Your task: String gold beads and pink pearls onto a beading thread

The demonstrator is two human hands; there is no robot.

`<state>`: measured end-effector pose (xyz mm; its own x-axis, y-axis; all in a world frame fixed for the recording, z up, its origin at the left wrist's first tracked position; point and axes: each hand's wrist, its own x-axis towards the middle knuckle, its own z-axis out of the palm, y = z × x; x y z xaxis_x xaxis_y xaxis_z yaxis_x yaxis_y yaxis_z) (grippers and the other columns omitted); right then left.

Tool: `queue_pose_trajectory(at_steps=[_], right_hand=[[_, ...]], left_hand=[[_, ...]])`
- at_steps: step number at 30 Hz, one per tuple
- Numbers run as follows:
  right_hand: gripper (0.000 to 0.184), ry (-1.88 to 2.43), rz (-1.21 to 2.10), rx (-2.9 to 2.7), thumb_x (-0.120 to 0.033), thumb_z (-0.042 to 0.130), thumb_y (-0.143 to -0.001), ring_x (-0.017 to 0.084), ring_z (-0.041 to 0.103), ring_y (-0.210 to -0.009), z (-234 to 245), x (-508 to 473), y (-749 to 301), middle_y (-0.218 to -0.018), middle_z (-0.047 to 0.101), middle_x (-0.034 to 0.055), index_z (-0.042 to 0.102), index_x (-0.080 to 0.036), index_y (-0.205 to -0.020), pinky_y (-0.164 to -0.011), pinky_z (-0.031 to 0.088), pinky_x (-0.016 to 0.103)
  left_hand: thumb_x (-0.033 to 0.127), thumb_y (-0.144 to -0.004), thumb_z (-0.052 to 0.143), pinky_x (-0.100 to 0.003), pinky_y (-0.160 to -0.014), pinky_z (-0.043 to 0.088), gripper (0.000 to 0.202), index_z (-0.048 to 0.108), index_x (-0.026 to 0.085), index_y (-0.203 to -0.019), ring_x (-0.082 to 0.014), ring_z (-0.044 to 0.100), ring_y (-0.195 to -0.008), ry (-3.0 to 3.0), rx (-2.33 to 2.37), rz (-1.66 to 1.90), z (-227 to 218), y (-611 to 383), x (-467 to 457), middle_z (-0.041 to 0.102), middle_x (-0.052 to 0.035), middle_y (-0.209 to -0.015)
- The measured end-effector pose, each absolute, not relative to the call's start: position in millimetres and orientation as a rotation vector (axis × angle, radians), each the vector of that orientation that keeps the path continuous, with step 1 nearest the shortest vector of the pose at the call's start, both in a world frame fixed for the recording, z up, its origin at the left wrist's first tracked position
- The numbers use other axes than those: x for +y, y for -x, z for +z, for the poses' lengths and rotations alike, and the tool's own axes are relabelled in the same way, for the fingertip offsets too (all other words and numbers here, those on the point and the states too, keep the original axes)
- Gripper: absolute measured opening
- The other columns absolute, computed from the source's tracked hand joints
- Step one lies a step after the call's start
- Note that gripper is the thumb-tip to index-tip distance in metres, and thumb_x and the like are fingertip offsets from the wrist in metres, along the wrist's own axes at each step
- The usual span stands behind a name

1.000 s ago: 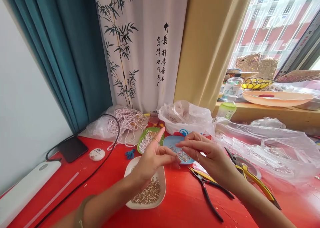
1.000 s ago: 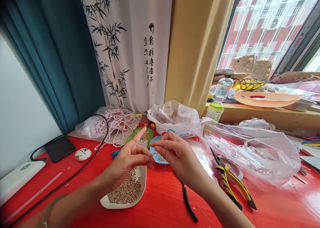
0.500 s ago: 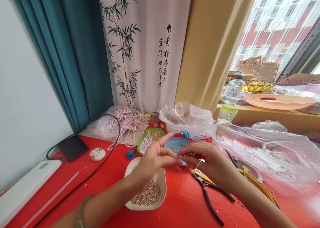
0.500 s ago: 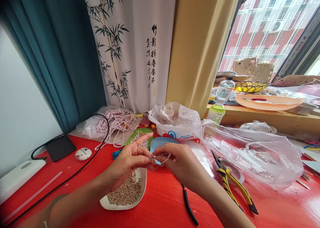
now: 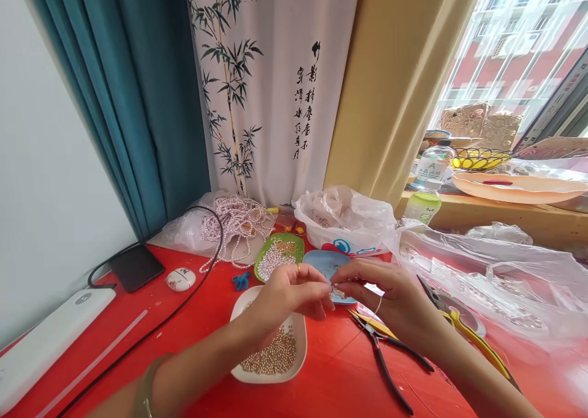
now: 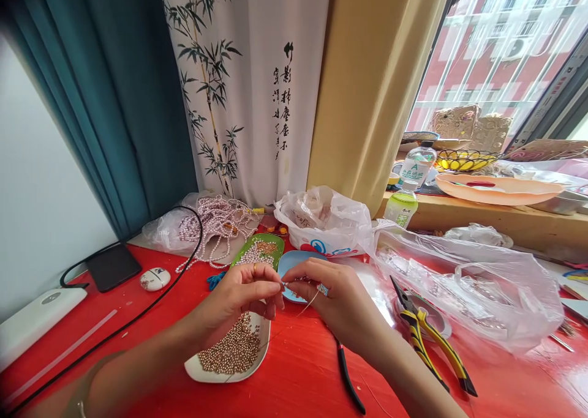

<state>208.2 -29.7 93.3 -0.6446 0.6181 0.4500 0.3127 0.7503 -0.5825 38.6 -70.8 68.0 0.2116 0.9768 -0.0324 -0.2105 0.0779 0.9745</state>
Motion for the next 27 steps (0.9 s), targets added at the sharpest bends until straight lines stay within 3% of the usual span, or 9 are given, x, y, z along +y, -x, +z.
queue_pose_trajectory(at_steps=[12,27], right_hand=[[0.012,0.660,0.603,-2.300,-0.012,0.054,-0.078,0.012,0.059,-0.065,91.7,-32.0,-206.1,-0.072,0.065,-0.0004,0.063,-0.020,-0.078,-0.060,0.045,0.023],[0.008,0.752,0.834,-2.198,-0.021,0.057,-0.077,0.015,0.060,-0.066,94.5,-32.7,-204.6,-0.070,0.066,0.0007,0.064,-0.020,-0.074,-0.060,0.047,0.025]], left_hand=[[0.022,-0.070,0.058,-0.025,-0.061,0.039,0.007,0.060,0.015,-0.068,-0.0119,0.050,-0.062,-1.395,1.107,1.221,69.3,-39.2,-73.2,0.057,-0.0003,-0.063],[0.023,-0.073,0.055,-0.024,-0.060,0.040,0.010,0.059,0.015,-0.067,-0.0123,0.050,-0.063,-1.427,1.137,1.275,71.0,-39.9,-77.1,0.056,-0.0006,-0.063]])
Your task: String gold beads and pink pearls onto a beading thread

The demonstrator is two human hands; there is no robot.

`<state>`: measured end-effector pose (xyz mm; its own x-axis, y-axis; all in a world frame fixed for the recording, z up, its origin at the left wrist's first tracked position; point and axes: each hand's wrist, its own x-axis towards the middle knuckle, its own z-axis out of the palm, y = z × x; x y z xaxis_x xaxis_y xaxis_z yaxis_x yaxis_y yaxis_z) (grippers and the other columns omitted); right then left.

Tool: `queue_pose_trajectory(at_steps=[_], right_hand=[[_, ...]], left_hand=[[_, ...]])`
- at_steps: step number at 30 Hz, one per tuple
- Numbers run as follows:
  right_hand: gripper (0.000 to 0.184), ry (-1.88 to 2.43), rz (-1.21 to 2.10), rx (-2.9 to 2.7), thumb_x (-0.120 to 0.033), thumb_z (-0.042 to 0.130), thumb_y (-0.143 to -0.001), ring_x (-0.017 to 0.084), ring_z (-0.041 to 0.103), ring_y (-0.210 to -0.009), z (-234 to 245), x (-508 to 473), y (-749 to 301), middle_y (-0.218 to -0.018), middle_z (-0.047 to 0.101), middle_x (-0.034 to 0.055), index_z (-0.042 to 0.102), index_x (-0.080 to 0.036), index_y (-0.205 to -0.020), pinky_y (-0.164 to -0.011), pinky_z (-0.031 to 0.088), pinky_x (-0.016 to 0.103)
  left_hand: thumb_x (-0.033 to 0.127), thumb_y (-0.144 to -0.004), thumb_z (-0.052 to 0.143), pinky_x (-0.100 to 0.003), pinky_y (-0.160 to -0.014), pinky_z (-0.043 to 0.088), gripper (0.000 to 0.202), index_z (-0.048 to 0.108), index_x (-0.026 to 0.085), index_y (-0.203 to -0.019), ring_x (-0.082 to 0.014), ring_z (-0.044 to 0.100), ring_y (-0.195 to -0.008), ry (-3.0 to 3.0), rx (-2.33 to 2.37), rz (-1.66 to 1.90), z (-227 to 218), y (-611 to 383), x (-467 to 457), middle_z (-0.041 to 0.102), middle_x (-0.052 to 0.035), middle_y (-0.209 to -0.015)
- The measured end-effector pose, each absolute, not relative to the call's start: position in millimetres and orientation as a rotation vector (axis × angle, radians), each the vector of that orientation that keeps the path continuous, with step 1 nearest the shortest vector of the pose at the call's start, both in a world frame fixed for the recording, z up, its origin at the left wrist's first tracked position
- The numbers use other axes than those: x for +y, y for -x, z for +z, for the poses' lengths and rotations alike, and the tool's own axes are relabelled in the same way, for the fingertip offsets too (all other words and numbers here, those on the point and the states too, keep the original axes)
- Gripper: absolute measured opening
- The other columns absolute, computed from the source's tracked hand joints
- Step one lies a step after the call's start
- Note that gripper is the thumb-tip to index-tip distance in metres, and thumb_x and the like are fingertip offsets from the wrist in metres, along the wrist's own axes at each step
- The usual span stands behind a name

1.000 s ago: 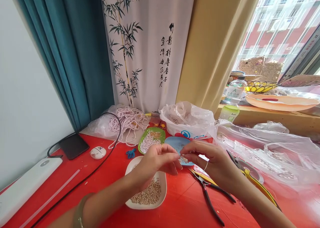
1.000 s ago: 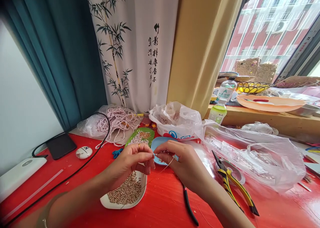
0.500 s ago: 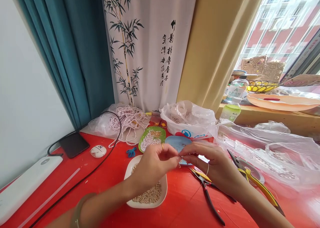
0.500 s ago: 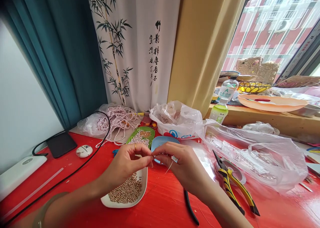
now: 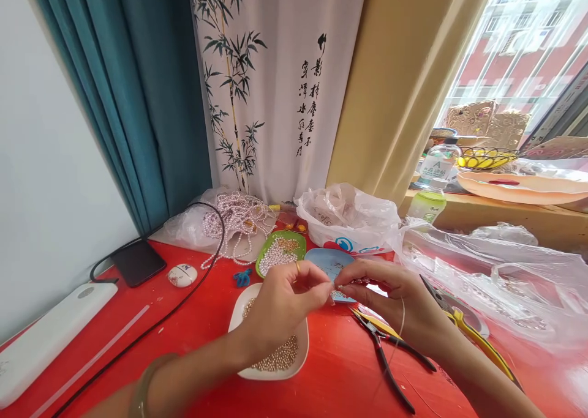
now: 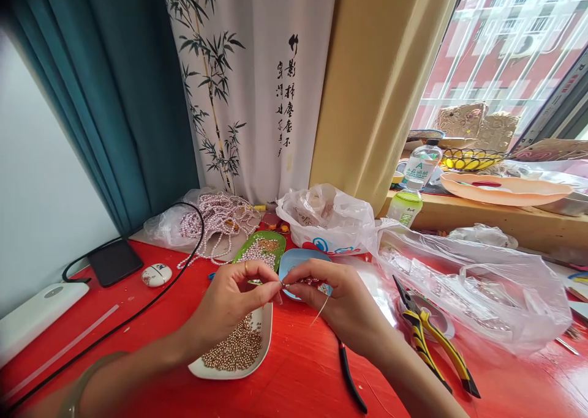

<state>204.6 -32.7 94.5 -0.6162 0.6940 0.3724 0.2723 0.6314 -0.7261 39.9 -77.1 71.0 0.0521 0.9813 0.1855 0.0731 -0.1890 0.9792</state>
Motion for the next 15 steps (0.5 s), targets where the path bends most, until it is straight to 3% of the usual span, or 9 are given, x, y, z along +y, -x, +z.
queue_pose_trajectory(at_steps=[15], right_hand=[[0.010,0.753,0.867,-2.183,-0.022,0.055,-0.078,0.014,0.059,-0.067,91.2,-32.3,-204.1,-0.070,0.065,0.0006,0.064,-0.020,-0.074,-0.060,0.047,0.025]], left_hand=[[0.019,-0.072,0.054,-0.023,-0.060,0.040,0.009,0.060,0.015,-0.067,-0.0118,0.050,-0.063,-1.434,1.103,1.302,68.8,-39.7,-75.5,0.057,-0.0005,-0.063]])
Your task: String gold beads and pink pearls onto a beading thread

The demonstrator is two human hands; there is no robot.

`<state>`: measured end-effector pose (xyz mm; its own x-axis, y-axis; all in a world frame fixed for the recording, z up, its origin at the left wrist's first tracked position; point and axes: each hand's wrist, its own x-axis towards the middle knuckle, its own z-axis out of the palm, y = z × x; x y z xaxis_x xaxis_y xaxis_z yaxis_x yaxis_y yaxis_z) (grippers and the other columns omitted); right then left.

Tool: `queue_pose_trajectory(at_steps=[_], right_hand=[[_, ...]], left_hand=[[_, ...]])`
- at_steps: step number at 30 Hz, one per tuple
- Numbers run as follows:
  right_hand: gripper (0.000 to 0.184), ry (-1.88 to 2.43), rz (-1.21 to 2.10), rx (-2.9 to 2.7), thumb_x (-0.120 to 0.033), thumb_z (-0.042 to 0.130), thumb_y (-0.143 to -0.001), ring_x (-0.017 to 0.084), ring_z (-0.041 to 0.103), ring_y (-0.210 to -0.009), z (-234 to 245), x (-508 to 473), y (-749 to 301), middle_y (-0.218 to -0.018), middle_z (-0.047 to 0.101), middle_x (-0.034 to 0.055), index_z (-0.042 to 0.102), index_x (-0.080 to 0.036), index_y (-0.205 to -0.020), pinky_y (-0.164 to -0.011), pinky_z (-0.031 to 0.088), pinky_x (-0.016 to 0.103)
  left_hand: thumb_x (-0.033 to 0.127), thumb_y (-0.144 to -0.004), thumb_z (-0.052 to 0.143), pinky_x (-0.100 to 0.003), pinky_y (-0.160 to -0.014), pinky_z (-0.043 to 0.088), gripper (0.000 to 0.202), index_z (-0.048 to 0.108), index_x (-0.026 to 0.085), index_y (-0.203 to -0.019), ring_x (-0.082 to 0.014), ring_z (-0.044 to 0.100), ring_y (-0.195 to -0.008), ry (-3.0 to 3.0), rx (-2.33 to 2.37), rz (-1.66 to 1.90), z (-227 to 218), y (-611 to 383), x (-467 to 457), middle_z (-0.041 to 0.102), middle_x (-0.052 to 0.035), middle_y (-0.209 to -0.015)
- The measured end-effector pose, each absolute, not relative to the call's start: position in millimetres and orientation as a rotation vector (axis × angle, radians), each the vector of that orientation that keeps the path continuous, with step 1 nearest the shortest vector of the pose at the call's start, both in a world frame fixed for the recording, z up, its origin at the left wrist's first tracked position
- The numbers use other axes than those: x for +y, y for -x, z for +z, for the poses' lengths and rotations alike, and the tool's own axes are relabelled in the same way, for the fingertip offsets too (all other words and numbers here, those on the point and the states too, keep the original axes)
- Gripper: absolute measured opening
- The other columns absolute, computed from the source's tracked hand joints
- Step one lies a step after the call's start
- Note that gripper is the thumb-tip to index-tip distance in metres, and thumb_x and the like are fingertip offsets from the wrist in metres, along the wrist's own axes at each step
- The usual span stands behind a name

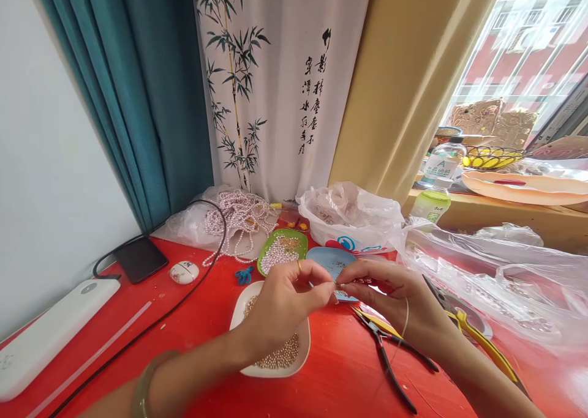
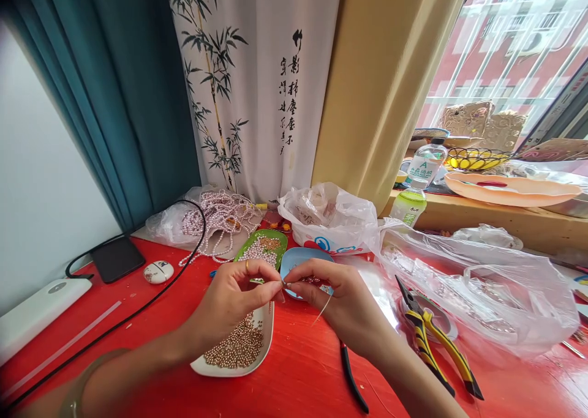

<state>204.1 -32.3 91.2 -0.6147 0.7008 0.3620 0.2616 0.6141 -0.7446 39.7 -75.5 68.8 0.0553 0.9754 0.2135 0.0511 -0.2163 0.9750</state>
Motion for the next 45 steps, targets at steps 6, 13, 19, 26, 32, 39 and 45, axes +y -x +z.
queue_pose_trajectory(at_steps=[6,13,19,26,32,39,45], right_hand=[[0.010,0.746,0.896,-2.169,-0.023,0.056,-0.078,0.015,0.060,-0.068,90,-31,-203,-0.071,0.065,0.0014,0.064,-0.020,-0.074,-0.062,0.048,0.027],[0.010,0.738,0.904,-2.166,-0.025,0.056,-0.078,0.016,0.059,-0.068,90,-32,-203,-0.071,0.065,0.0019,0.064,-0.020,-0.074,-0.061,0.048,0.027],[0.010,0.752,0.944,-2.164,-0.024,0.056,-0.078,0.015,0.059,-0.069,89,-32,-202,-0.071,0.065,0.0016,0.064,-0.020,-0.075,-0.062,0.048,0.026],[0.006,0.790,0.837,-2.125,-0.024,0.058,-0.076,0.016,0.060,-0.069,89,-36,-201,-0.072,0.066,0.0017,0.063,-0.021,-0.076,-0.062,0.049,0.026],[0.006,0.828,0.723,-2.080,-0.026,0.060,-0.072,0.017,0.060,-0.066,94,-39,-201,-0.068,0.064,0.0027,0.060,-0.020,-0.071,-0.060,0.050,0.028],[0.003,0.834,0.647,-2.135,-0.020,0.058,-0.073,0.014,0.059,-0.062,95,-42,-202,-0.065,0.063,-0.0003,0.058,-0.020,-0.070,-0.057,0.049,0.024],[0.004,0.777,0.565,-2.186,-0.018,0.055,-0.075,0.013,0.060,-0.067,97,-41,-207,-0.071,0.064,-0.0001,0.058,-0.021,-0.077,-0.061,0.049,0.024]], left_hand=[[0.018,-0.073,0.052,-0.023,-0.058,0.040,0.009,0.060,0.016,-0.068,-0.0117,0.050,-0.062,-1.490,1.152,1.313,72,-40,-80,0.056,-0.0002,-0.064],[0.019,-0.074,0.053,-0.023,-0.061,0.041,0.010,0.060,0.017,-0.068,-0.0125,0.053,-0.065,-1.581,1.195,1.354,71,-42,-82,0.060,0.0000,-0.067],[0.018,-0.075,0.053,-0.024,-0.063,0.041,0.010,0.061,0.019,-0.068,-0.0130,0.053,-0.064,-1.792,1.292,1.425,68,-42,-83,0.059,0.0000,-0.067],[0.023,-0.078,0.054,-0.027,-0.065,0.042,0.013,0.066,0.020,-0.076,-0.0155,0.055,-0.068,-1.928,1.257,1.464,67,-38,-82,0.062,-0.0025,-0.069],[0.028,-0.077,0.057,-0.026,-0.067,0.045,0.019,0.066,0.022,-0.093,-0.0150,0.057,-0.073,-1.861,1.244,1.472,61,-36,-79,0.064,-0.0034,-0.078],[0.014,-0.081,0.050,-0.025,-0.056,0.044,0.022,0.060,0.015,-0.101,-0.0123,0.051,-0.063,-2.376,1.031,1.658,58,-34,-79,0.062,-0.0035,-0.068],[0.014,-0.080,0.052,-0.024,-0.059,0.044,0.014,0.061,0.016,-0.089,-0.0125,0.053,-0.065,-2.319,1.164,1.625,61,-35,-80,0.062,-0.0036,-0.071]])
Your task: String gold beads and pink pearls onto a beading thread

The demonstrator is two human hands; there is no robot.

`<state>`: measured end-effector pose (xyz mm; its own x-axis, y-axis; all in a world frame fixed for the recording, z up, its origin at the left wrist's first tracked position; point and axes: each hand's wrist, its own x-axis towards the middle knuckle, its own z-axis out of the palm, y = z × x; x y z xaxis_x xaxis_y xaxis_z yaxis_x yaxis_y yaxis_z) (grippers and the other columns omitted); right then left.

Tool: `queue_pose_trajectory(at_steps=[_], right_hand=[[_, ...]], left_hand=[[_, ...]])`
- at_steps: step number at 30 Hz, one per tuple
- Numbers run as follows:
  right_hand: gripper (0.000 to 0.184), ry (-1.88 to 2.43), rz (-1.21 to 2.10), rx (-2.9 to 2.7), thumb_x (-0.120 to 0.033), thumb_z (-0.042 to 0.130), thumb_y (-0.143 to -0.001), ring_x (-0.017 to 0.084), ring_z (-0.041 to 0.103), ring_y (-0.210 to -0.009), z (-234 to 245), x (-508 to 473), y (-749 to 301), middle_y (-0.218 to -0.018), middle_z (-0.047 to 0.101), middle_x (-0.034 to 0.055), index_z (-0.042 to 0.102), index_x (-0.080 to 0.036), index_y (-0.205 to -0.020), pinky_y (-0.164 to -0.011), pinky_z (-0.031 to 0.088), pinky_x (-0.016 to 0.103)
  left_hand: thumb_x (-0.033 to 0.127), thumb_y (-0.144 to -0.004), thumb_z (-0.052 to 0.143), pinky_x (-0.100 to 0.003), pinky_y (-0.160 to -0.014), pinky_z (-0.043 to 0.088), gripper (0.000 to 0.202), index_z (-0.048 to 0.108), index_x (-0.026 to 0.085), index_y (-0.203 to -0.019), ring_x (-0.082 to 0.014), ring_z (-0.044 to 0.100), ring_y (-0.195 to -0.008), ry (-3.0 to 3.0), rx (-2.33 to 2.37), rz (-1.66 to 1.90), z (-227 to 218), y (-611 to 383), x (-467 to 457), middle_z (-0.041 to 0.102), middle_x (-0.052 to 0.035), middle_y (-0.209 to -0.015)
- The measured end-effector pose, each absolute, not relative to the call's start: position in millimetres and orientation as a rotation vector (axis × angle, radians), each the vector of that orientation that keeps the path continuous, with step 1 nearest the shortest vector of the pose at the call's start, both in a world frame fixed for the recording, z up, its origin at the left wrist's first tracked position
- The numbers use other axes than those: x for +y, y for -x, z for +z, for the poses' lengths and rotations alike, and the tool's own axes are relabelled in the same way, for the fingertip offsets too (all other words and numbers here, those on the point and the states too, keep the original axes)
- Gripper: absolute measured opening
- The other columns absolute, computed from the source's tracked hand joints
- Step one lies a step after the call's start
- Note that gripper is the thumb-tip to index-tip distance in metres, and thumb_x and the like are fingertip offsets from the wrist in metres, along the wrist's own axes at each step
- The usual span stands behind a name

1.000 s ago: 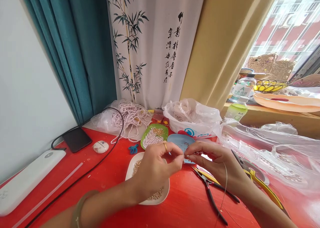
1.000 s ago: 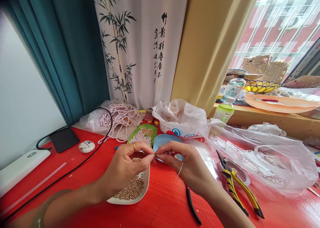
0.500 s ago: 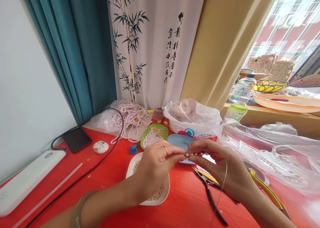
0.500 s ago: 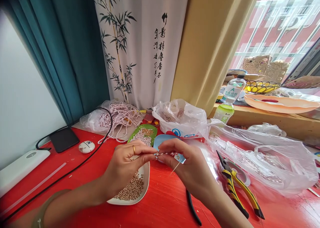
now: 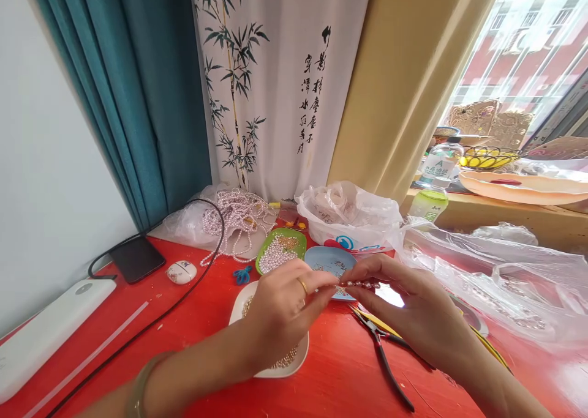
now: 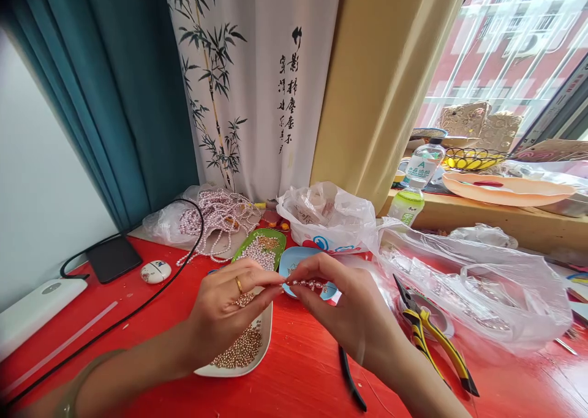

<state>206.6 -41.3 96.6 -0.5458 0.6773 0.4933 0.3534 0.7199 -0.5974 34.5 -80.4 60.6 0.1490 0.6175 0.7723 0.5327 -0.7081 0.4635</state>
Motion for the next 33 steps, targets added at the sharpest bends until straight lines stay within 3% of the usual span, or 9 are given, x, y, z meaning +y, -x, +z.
queue_pose_trajectory(at_steps=[9,18,25,33], right_hand=[[0.015,0.799,0.489,-2.195,-0.009,0.048,-0.071,0.014,0.059,-0.062,100.7,-42.8,-204.2,-0.066,0.064,-0.0001,0.059,-0.020,-0.071,-0.057,0.047,0.025],[0.013,0.825,0.649,-2.151,-0.010,0.048,-0.070,0.014,0.057,-0.061,100.9,-41.3,-203.5,-0.063,0.062,0.0007,0.058,-0.018,-0.067,-0.056,0.045,0.027],[0.010,0.836,0.707,-2.135,-0.013,0.051,-0.072,0.014,0.055,-0.063,98.0,-39.1,-207.7,-0.065,0.061,-0.0005,0.057,-0.019,-0.068,-0.057,0.043,0.027],[0.008,0.806,0.743,-2.163,-0.013,0.051,-0.073,0.014,0.054,-0.063,98.3,-39.1,-205.5,-0.066,0.060,0.0003,0.056,-0.019,-0.069,-0.056,0.044,0.026]], left_hand=[[0.019,-0.077,0.057,-0.024,-0.066,0.045,0.006,0.061,0.018,-0.081,-0.0117,0.056,-0.070,-2.044,1.243,1.485,63.2,-35.9,-79.2,0.061,-0.0008,-0.074],[0.024,-0.070,0.065,-0.025,-0.066,0.046,0.011,0.063,0.019,-0.080,-0.0133,0.058,-0.072,-1.869,1.168,1.353,66.0,-35.3,-80.9,0.063,-0.0007,-0.076],[0.020,-0.071,0.064,-0.022,-0.062,0.046,0.001,0.063,0.019,-0.072,-0.0117,0.059,-0.066,-1.761,1.184,1.369,69.0,-36.5,-80.1,0.065,0.0015,-0.068],[0.015,-0.073,0.059,-0.026,-0.061,0.045,0.004,0.063,0.017,-0.072,-0.0129,0.057,-0.065,-1.985,1.201,1.471,68.2,-35.8,-81.2,0.064,-0.0012,-0.068]])
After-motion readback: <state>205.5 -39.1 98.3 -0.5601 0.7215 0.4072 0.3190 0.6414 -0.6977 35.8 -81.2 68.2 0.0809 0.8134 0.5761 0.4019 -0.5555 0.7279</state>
